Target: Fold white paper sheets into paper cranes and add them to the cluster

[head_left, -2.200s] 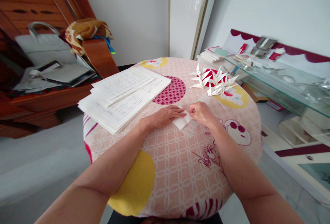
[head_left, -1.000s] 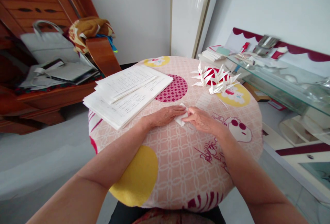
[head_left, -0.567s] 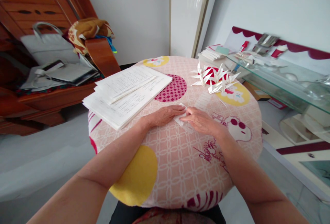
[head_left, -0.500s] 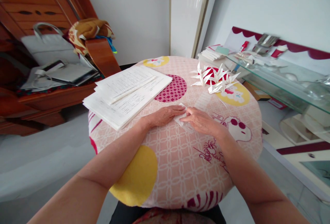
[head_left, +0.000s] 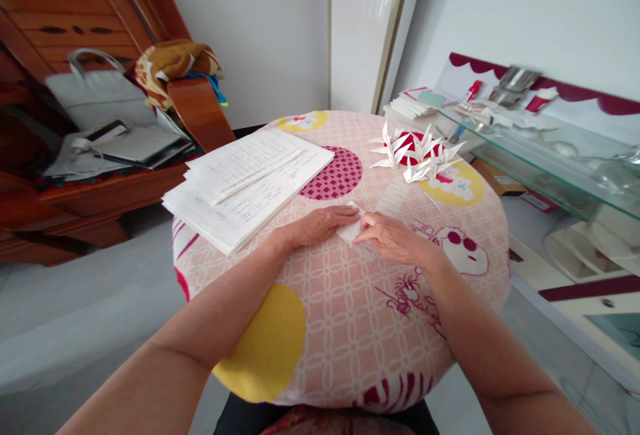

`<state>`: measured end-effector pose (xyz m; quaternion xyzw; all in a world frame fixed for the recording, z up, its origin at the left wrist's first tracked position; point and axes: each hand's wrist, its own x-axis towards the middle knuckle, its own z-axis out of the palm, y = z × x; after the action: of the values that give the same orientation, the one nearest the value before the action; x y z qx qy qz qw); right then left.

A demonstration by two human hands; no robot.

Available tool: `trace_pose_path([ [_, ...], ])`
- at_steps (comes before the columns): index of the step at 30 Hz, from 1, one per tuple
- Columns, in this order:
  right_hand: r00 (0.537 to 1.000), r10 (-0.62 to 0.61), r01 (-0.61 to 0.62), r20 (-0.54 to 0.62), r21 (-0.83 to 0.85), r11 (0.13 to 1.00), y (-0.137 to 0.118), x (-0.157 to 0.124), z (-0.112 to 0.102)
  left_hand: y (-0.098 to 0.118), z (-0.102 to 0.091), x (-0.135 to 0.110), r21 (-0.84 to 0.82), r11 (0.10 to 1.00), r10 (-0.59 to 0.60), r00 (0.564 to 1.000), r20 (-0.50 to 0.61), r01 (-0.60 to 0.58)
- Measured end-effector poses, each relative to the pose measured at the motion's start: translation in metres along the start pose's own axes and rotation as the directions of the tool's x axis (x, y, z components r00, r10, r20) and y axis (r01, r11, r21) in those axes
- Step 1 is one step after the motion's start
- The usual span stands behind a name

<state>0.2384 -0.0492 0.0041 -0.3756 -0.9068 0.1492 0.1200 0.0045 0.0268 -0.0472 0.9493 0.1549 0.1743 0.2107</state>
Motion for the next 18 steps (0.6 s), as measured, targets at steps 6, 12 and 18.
trace_pose_path([
  [6, 0.996, -0.002, 0.014, 0.089, -0.131, 0.991, -0.006, 0.007, 0.0, 0.004, -0.003, 0.001, -0.034, 0.999, -0.008, 1.0, 0.011, 0.009],
  [12, 0.993, 0.001, 0.013, 0.118, -0.119, 0.993, -0.01, 0.004, 0.001, 0.004, -0.003, 0.001, -0.054, 0.999, -0.005, 1.0, -0.001, 0.005],
  [18, 0.996, -0.033, 0.034, 0.082, -0.008, 0.999, -0.007, -0.001, 0.0, 0.001, -0.002, 0.0, -0.036, 0.999, -0.015, 1.0, -0.024, 0.014],
])
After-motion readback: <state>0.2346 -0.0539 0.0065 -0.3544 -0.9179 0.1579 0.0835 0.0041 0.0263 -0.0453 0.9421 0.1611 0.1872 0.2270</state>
